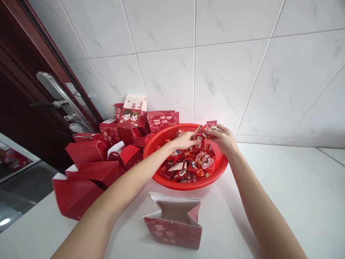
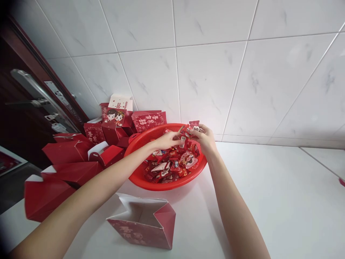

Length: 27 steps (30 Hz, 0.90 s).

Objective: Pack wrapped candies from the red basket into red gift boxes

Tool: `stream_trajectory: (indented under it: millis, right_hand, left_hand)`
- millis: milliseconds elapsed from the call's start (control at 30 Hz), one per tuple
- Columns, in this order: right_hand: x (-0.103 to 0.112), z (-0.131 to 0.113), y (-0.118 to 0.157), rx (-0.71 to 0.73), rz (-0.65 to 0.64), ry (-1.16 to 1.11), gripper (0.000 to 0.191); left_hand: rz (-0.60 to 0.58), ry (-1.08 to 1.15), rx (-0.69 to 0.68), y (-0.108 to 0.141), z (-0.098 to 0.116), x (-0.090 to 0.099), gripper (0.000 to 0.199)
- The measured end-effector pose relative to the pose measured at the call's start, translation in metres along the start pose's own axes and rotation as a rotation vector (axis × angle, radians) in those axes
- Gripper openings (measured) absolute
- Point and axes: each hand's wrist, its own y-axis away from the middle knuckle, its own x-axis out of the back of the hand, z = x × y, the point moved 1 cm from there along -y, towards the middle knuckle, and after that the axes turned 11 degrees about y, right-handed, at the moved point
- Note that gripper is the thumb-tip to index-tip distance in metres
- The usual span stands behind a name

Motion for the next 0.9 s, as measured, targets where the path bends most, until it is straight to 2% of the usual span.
stream_trajectory:
  millis: [133,233,367,467,667,767,900]
  right_hand:
    - [0.001,0.001,-0.001,-0.011,-0.001,-0.052,0.037]
    - [0.002,0.001,-0.001,-0.027,-0.006,-0.077,0.035]
    - [0.002,-0.007,0.004,-0.047,-0.019,-0.118,0.035]
    - [-0.003,-0.023,0.015,-0.02,-0.074,-0.132,0.035]
    - [-0.023,-0.07,0.061,0.035,-0.252,-0.078,0.034]
    - [-0.031,-0.085,0.086,0.043,-0.302,-0.043,0.037]
    - [-0.037,-0.092,0.114,0.054,-0.352,0.04,0.039]
  left_hand:
    - [0.08,0.226,0.041,-0.003,-0.003,0.005,0.026]
    - [0.09,0.266,-0.031,-0.003,0.001,0.009,0.028]
    - [0.106,0.282,-0.132,0.007,0.017,0.016,0.03]
    - [0.099,0.265,-0.183,0.033,0.035,0.02,0.035]
    - [0.129,0.312,-0.247,0.111,0.068,0.013,0.048]
    - [0.139,0.311,-0.257,0.139,0.074,0.002,0.042]
    - [0.17,0.276,-0.254,0.163,0.074,-0.011,0.043]
